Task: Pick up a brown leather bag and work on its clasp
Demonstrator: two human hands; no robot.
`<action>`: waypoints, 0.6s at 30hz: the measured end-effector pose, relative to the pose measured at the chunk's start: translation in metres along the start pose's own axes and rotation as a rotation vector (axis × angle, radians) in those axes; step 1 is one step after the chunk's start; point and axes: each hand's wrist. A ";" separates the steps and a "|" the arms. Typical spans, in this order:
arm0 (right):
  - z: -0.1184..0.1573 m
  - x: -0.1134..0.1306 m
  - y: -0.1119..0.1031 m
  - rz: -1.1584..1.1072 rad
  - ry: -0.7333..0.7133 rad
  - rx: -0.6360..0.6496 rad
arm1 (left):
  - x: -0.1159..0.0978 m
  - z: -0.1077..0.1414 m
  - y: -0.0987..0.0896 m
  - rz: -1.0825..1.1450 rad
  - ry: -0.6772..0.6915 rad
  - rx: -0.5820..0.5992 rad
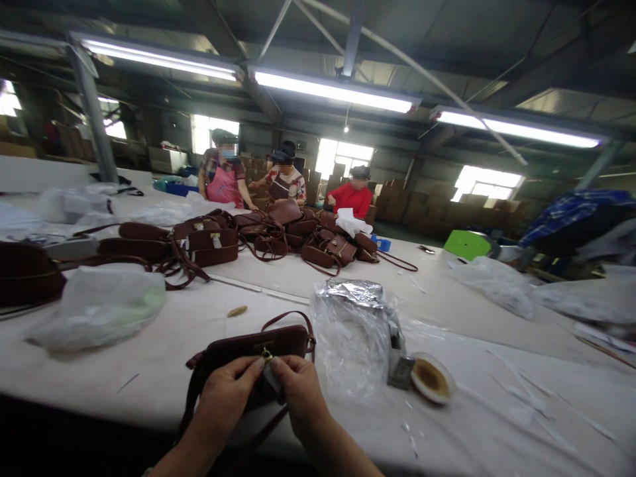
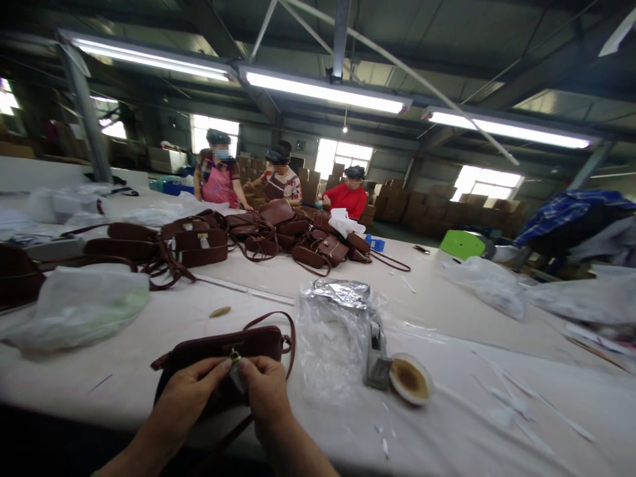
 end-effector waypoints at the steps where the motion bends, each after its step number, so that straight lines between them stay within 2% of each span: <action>1: 0.001 0.001 0.000 0.010 -0.005 0.003 | 0.000 0.000 0.000 -0.033 0.025 -0.001; 4: -0.001 0.002 0.001 0.019 -0.023 -0.003 | 0.001 -0.001 -0.001 -0.157 0.148 -0.013; 10: -0.009 0.001 0.005 0.020 -0.035 -0.009 | 0.010 -0.003 -0.003 -0.320 0.515 -0.060; 15: -0.008 -0.004 0.006 -0.005 -0.011 -0.018 | 0.021 -0.006 -0.011 -0.471 0.680 -0.087; 18: -0.009 -0.003 0.007 0.049 -0.036 -0.006 | 0.020 -0.009 -0.015 -0.556 0.766 -0.122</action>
Point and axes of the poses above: each hand's wrist, its own z-axis away from the middle knuckle, its own y-axis out of the palm, x = y × z, and after that the axes turned 1 degree about -z, right-handed
